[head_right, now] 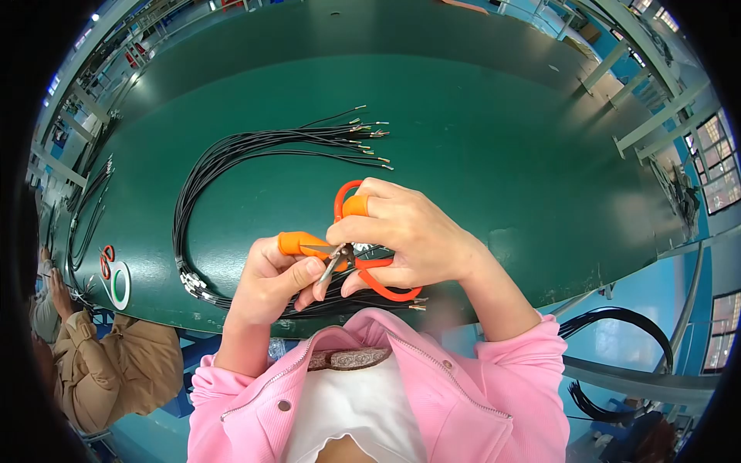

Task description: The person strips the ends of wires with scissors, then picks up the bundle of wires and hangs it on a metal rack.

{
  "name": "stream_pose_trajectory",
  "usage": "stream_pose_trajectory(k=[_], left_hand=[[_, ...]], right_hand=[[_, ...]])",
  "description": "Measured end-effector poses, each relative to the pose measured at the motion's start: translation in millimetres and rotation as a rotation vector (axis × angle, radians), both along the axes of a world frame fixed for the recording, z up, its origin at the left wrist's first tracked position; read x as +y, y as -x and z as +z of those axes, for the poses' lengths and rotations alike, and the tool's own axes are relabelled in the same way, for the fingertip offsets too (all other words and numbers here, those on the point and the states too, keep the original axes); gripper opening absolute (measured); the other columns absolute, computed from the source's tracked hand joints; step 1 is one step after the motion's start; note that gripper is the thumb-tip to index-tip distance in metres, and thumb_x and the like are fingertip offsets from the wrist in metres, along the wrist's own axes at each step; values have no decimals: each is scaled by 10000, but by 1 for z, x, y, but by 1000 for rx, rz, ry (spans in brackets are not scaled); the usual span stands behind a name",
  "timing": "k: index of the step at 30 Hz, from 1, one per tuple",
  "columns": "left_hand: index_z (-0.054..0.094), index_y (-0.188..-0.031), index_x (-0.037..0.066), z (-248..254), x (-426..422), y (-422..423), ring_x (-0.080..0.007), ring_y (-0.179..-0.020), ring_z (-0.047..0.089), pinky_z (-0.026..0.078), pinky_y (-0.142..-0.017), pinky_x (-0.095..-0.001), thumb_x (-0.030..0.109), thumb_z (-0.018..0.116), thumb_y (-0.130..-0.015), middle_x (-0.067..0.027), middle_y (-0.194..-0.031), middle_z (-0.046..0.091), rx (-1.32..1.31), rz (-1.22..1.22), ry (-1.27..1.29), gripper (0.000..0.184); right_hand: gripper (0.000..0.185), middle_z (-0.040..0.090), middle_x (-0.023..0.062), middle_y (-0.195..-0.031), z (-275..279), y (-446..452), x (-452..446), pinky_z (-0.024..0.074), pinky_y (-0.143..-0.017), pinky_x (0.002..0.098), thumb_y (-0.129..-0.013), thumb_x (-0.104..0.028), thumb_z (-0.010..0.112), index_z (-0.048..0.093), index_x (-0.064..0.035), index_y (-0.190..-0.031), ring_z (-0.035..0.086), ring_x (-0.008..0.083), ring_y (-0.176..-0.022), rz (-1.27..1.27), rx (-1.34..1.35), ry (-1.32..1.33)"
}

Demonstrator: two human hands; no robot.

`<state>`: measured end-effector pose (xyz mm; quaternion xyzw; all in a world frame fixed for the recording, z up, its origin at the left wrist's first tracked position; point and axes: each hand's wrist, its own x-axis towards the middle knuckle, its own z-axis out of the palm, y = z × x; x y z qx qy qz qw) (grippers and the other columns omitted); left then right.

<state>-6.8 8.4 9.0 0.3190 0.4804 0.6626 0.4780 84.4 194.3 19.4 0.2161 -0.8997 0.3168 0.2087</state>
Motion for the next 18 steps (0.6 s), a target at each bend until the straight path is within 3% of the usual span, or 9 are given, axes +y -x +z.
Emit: stream_pose_trajectory(k=[16, 18], left_hand=[[570, -937, -20, -5, 2, -1, -39, -430, 396, 306, -385, -170, 93, 498, -876, -38, -632, 545, -69, -3, -40, 147], [570, -928, -19, -5, 3, -1, -38, -425, 402, 307, -377, -167, 99, 504, -874, -37, -632, 546, -72, 0, -21, 146]], right_hand=[[467, 536, 28, -752, 0, 0, 0, 377, -588, 317, -525, -389, 763, 578, -101, -843, 452, 223, -647, -50, 41, -56], [444, 501, 30, -697, 1, -1, 1, 388, -576, 318, -545, -355, 763, 580, -107, -864, 460, 221, -678, -55, 29, -60]])
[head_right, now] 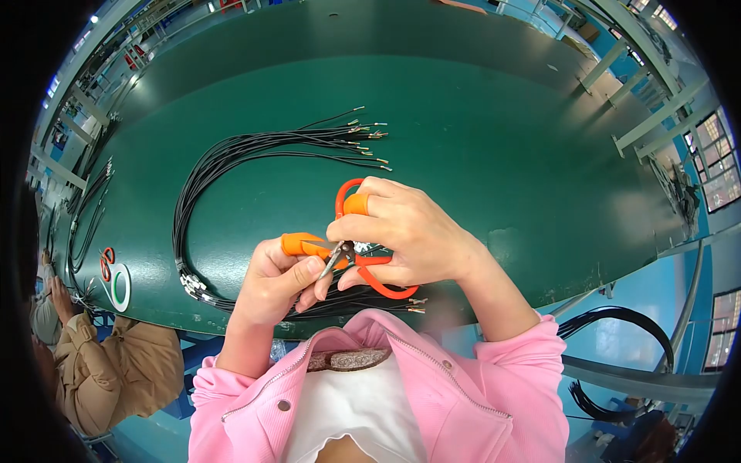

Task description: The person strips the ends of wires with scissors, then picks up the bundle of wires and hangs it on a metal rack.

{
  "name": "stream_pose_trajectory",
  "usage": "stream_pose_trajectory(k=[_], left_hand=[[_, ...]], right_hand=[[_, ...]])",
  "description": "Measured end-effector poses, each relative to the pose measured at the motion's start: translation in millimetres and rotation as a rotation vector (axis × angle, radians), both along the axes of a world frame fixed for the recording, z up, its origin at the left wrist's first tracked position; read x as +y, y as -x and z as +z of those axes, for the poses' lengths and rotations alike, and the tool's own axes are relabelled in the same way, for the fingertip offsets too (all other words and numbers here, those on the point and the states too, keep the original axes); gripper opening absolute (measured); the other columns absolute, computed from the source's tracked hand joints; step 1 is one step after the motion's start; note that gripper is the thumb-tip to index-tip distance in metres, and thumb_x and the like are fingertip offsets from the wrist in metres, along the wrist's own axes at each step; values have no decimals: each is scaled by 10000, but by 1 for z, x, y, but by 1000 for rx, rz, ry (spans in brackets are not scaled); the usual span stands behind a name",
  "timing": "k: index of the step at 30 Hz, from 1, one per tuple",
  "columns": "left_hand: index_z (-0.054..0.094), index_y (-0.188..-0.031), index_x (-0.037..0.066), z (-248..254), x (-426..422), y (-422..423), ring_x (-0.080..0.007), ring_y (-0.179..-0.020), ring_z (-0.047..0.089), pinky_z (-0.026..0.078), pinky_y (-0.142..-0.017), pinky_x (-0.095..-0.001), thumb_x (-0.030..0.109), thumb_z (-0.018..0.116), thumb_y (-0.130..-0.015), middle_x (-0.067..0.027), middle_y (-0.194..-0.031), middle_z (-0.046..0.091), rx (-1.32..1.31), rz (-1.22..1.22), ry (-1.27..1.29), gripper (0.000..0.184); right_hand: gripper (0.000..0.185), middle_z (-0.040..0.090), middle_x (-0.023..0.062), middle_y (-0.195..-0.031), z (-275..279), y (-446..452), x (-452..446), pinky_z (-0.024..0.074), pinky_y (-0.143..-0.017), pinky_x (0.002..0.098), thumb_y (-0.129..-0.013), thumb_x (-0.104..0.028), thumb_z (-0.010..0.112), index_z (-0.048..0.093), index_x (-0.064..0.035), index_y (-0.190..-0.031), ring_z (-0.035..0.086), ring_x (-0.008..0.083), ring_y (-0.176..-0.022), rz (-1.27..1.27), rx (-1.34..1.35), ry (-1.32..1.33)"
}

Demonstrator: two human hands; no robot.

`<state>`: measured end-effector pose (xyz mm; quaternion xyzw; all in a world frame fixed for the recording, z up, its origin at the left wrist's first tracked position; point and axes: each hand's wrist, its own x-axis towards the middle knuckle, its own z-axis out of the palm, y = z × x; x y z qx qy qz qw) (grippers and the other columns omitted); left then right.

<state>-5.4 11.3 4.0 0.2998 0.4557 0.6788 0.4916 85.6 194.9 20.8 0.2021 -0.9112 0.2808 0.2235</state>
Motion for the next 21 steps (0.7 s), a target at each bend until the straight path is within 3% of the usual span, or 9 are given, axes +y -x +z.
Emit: stream_pose_trajectory(k=[5, 8, 11, 14, 17, 18, 21], left_hand=[[571, -893, -17, 5, 2, -2, -33, -422, 420, 314, -361, -163, 102, 546, -853, -22, -620, 541, -12, 35, 120, 128], [578, -859, -7, 1, 6, 0, -35, -422, 425, 327, -370, -163, 97, 573, -834, -12, -622, 539, -57, 16, 51, 107], [579, -830, 3, -8, 9, 2, -37, -442, 436, 345, -381, -168, 103, 588, -825, 8, -654, 534, 11, 7, 45, 100], [590, -794, 12, -1, 13, -5, -67, -456, 470, 361, -391, -193, 70, 625, -776, -5, -686, 539, 223, 172, 28, 70], [600, -768, 15, -7, 19, -8, -126, -467, 504, 377, -402, -233, 40, 664, -710, -32, -701, 537, 1139, 581, -92, 90], [595, -741, -19, -6, 20, -10, -118, -482, 510, 381, -418, -222, -27, 664, -671, -65, -681, 540, 1275, 642, -89, 99], [597, -736, -14, -7, 23, -11, -125, -491, 524, 385, -422, -228, -34, 666, -665, -70, -680, 542, 1518, 753, -154, 101]], right_hand=[[408, 497, 34, -665, 2, -2, 2, 397, -552, 309, -575, -337, 757, 590, -100, -862, 473, 208, -670, 11, -41, -21], [401, 517, 35, -678, 2, -2, 3, 398, -542, 307, -579, -338, 759, 602, -87, -849, 479, 207, -648, 22, -59, -13], [397, 549, 37, -696, 0, -5, 3, 394, -528, 309, -566, -333, 768, 615, -69, -820, 486, 214, -627, -1, -89, 14], [343, 547, 47, -650, 3, -9, 0, 388, -499, 303, -598, -301, 757, 604, -60, -790, 495, 210, -598, -70, -110, 43], [306, 541, 68, -588, 4, -13, -9, 385, -465, 309, -660, -303, 718, 586, -51, -773, 505, 232, -527, -207, -190, 78], [308, 547, 77, -574, 10, -16, -14, 394, -463, 322, -693, -324, 691, 582, -49, -781, 520, 251, -510, -274, -274, 91], [313, 539, 95, -527, 12, -23, -27, 387, -423, 336, -745, -327, 654, 554, -31, -750, 517, 281, -444, -400, -392, 172]])
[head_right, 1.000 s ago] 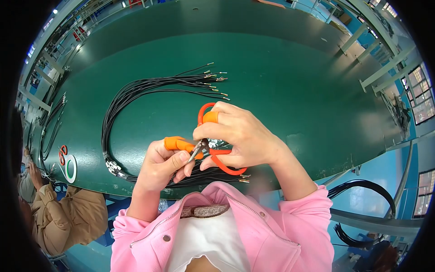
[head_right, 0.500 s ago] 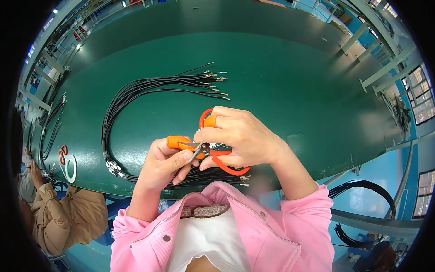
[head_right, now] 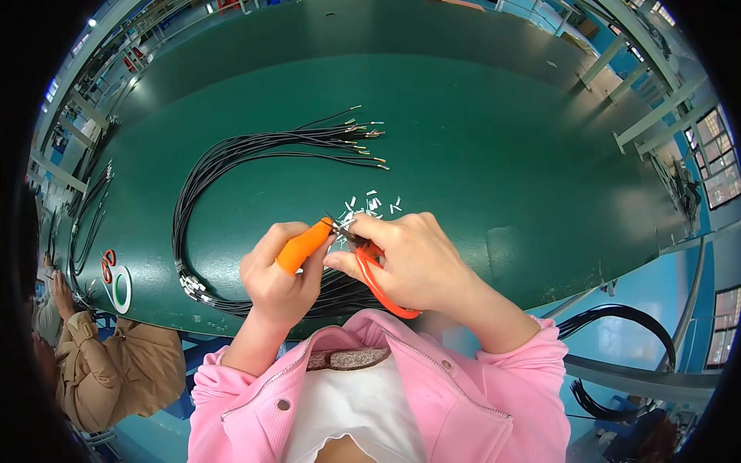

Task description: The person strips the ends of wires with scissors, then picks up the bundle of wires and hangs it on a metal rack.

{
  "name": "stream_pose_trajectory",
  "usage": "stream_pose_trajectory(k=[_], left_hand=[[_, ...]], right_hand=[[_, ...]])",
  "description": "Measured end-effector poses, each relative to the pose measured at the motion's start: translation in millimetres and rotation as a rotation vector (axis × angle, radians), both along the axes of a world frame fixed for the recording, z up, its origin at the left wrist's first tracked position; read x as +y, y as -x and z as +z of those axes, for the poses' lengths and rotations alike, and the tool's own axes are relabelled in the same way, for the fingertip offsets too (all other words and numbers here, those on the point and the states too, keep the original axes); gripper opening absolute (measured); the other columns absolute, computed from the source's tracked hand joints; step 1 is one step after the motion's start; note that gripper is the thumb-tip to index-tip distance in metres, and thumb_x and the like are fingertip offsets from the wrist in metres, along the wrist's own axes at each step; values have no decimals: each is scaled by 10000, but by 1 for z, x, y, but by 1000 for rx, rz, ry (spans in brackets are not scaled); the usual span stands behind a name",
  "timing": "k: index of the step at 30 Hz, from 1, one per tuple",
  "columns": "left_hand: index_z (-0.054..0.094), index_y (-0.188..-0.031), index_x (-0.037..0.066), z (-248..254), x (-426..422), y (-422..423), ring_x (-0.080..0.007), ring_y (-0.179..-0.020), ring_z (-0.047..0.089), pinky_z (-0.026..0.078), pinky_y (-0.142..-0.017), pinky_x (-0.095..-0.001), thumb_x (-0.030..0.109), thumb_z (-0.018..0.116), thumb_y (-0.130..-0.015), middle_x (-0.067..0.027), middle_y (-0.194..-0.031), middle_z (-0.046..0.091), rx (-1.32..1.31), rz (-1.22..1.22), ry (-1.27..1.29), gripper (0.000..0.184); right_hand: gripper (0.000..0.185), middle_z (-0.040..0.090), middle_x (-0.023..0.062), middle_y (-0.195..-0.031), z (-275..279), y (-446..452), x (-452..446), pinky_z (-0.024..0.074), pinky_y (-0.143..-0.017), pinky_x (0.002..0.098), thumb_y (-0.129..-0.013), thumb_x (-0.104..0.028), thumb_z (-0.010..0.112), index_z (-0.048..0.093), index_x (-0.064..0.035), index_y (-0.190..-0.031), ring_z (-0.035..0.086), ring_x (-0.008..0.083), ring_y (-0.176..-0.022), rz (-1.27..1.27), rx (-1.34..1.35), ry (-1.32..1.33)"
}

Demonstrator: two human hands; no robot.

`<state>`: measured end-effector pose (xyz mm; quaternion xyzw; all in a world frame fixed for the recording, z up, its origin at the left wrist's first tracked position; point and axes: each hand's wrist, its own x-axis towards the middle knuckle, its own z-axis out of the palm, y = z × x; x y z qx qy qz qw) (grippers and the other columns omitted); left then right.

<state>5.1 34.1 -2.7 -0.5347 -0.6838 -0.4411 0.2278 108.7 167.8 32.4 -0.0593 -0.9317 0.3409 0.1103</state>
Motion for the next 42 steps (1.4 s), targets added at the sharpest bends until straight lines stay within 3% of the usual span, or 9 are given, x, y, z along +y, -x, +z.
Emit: stream_pose_trajectory(k=[3, 7, 10, 13, 17, 26, 29, 37, 42], left_hand=[[614, -797, 14, -1, 1, -1, -153, -520, 533, 393, -421, -253, 54, 671, -711, -25, -718, 562, -300, -68, 92, 110], [593, -883, -23, 12, -4, 9, -35, -680, 504, 404, -565, -201, 98, 599, -820, 20, -756, 563, -1478, -523, 159, 137], [591, -880, -12, -3, -5, 23, -46, -685, 509, 414, -575, -212, 91, 600, -818, 14, -755, 557, -1715, -764, 193, 120], [592, -832, 1, 0, 1, 9, -89, -602, 531, 411, -490, -231, 63, 630, -775, 3, -731, 549, -1425, -622, 74, 92], [596, -733, 19, -3, 4, -2, -207, -539, 534, 404, -440, -262, 6, 684, -646, -65, -709, 515, -91, -48, -30, 124], [618, -766, -4, -2, 4, 5, -149, -509, 517, 377, -432, -237, -1, 668, -687, -66, -686, 534, -515, -129, -72, 93], [614, -767, -18, 1, 4, 0, -123, -511, 506, 377, -434, -224, -2, 664, -695, -69, -682, 538, -517, -203, -13, 89], [605, -766, -18, -4, 0, -3, -119, -527, 501, 385, -455, -214, -24, 636, -712, -63, -653, 516, -1001, -348, -139, 63], [590, -771, -22, -11, 3, -9, -141, -524, 511, 397, -460, -233, -16, 640, -709, -79, -669, 507, -605, -228, -6, 80]], right_hand=[[316, 533, 92, -523, -5, -2, 0, 384, -421, 327, -745, -324, 655, 548, -27, -737, 520, 271, -447, -35, 37, -28], [312, 525, 84, -513, -8, -2, 4, 383, -419, 328, -742, -327, 658, 548, -34, -729, 523, 258, -443, 22, 161, -129], [315, 524, 79, -509, -11, -1, 5, 386, -421, 328, -738, -332, 660, 544, -39, -719, 521, 253, -438, 52, 233, -174], [326, 518, 86, -505, -9, -2, 3, 385, -426, 323, -737, -337, 661, 538, -35, -713, 513, 256, -433, 20, 184, -140], [325, 511, 103, -507, 1, -5, -4, 378, -441, 321, -740, -327, 661, 535, -28, -720, 503, 265, -428, -67, -67, 61], [194, 585, 44, -658, 10, -18, 21, 414, -506, 282, -691, -111, 703, 565, -42, -809, 531, 176, -516, -93, 145, 369], [243, 600, 17, -716, 1, 3, 20, 423, -543, 268, -621, 35, 696, 566, -55, -805, 536, 159, -597, 48, 562, 176], [391, 591, 19, -721, -9, 5, 17, 423, -538, 278, -463, 119, 596, 577, -82, -797, 518, 187, -612, 166, 621, 36], [390, 578, 10, -704, -10, 10, 9, 426, -498, 288, -451, 108, 581, 569, -88, -788, 513, 195, -598, 127, 691, -122]])
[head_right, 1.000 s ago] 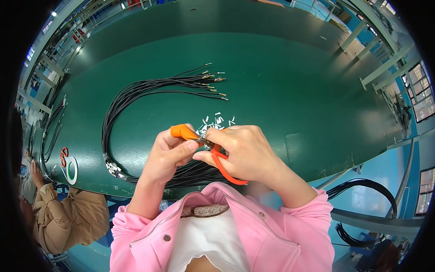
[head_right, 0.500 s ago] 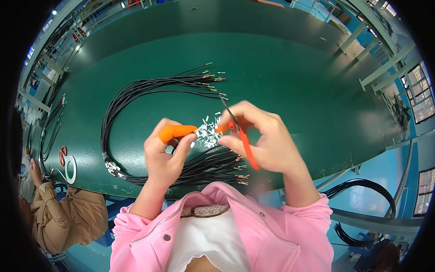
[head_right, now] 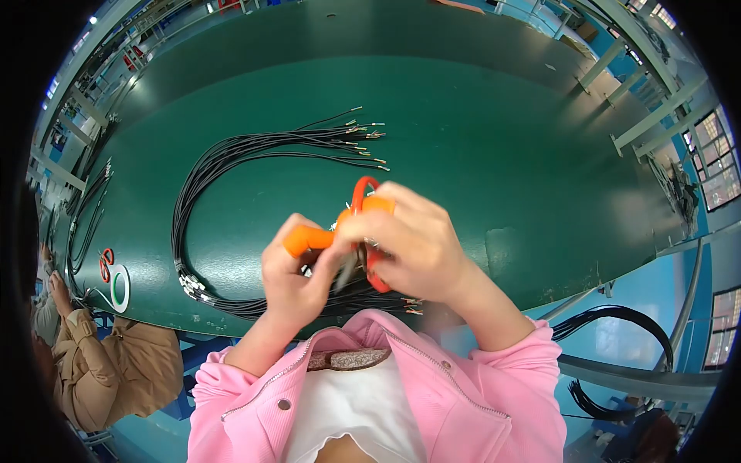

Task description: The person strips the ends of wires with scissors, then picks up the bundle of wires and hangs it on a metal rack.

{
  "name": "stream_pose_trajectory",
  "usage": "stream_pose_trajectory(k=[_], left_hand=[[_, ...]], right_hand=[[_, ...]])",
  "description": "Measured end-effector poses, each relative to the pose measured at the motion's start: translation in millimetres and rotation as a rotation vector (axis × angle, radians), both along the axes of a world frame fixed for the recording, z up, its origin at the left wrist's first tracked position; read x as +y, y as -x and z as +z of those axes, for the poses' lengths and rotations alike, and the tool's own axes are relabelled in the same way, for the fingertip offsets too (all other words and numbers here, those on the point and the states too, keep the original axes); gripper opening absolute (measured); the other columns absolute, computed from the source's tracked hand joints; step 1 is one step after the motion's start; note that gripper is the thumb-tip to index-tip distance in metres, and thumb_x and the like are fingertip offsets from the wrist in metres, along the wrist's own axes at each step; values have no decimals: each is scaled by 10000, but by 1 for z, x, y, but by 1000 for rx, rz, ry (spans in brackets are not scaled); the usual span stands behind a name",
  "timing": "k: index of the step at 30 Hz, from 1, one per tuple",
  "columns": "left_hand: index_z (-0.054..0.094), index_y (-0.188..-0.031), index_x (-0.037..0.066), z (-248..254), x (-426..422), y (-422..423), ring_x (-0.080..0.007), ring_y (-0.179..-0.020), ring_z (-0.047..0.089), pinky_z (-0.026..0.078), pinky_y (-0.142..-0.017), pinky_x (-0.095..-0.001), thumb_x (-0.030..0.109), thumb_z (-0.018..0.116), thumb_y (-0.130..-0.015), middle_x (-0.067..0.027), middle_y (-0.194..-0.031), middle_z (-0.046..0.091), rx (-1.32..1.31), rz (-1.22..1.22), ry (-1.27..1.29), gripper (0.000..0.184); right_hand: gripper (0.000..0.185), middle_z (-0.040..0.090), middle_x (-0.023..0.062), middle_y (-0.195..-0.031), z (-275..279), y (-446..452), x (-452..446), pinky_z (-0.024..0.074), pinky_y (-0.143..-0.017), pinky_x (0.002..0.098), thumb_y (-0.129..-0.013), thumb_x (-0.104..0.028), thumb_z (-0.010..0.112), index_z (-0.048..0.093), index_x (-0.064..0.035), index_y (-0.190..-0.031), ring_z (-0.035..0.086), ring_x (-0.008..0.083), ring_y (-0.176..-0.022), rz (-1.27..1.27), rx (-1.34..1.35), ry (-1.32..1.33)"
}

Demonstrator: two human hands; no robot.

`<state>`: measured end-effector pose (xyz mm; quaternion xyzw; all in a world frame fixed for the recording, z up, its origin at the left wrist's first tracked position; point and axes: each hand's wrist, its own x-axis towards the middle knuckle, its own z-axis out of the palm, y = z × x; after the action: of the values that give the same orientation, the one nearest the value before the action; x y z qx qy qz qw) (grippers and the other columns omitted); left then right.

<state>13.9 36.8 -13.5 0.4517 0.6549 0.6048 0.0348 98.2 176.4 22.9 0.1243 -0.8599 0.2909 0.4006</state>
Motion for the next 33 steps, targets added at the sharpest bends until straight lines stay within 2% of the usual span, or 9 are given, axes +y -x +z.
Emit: stream_pose_trajectory(k=[4, 8, 12, 18, 19, 23, 26, 30, 33], left_hand=[[592, -765, -26, -3, 3, -6, -146, -538, 525, 418, -472, -241, -17, 640, -706, -82, -687, 513, -160, -50, -5, 77], [582, -807, -51, 0, 0, -1, -70, -598, 518, 419, -517, -181, -28, 610, -757, -43, -735, 489, -386, -117, -44, 62], [578, -816, -60, -1, 1, 0, -48, -620, 508, 400, -523, -164, -32, 599, -771, -37, -754, 478, -330, -119, -53, 56], [580, -817, -46, 1, -3, 1, -54, -624, 502, 402, -533, -165, -23, 606, -773, -35, -759, 484, -393, -113, -153, 56], [580, -820, -45, 0, -3, 1, -56, -626, 502, 403, -535, -166, -23, 606, -773, -37, -765, 486, -379, -109, -161, 58], [582, -833, -43, -4, -3, -2, -63, -633, 502, 404, -531, -168, -24, 611, -769, -42, -782, 494, -328, -97, -220, 73], [584, -837, -43, -4, -3, -2, -69, -627, 505, 403, -512, -173, -23, 618, -763, -46, -783, 499, -299, -68, -237, 84], [590, -819, -35, -4, -4, -1, -86, -592, 511, 400, -479, -190, -13, 645, -738, -52, -755, 506, -211, -17, -236, 100], [592, -789, -15, -4, -5, 1, -121, -531, 516, 404, -453, -221, -7, 673, -700, -63, -725, 513, 64, 80, -188, 120]], right_hand=[[363, 582, 22, -718, 0, 10, 2, 425, -506, 273, -481, 110, 584, 564, -82, -788, 511, 181, -596, 41, -135, 129], [346, 587, 22, -722, -1, 5, 5, 413, -520, 259, -513, 117, 608, 563, -63, -804, 514, 179, -599, 64, -51, 163], [284, 599, 25, -738, -4, 5, 0, 416, -531, 255, -582, 43, 701, 563, -66, -805, 531, 164, -609, 27, -19, 296], [272, 590, 47, -727, -8, -1, -3, 428, -530, 252, -605, -7, 741, 555, -62, -795, 542, 172, -611, 135, 0, 273], [284, 592, 51, -724, -12, -1, -1, 433, -540, 252, -608, -20, 754, 552, -57, -804, 559, 176, -630, 148, 26, 258], [300, 590, 64, -812, -25, -3, -3, 458, -601, 257, -637, -4, 742, 537, -38, -853, 579, 149, -696, 159, -17, 550], [308, 568, 61, -832, -17, -3, -6, 459, -628, 253, -661, 34, 715, 521, -37, -890, 569, 127, -728, 143, -6, 560], [293, 536, 42, -805, -11, -3, -6, 442, -627, 230, -687, 39, 689, 495, -37, -893, 536, 96, -727, 177, -168, 770], [265, 515, 37, -805, -4, -2, -3, 424, -618, 210, -703, 11, 678, 480, -35, -873, 507, 78, -705, 230, -369, 1016]])
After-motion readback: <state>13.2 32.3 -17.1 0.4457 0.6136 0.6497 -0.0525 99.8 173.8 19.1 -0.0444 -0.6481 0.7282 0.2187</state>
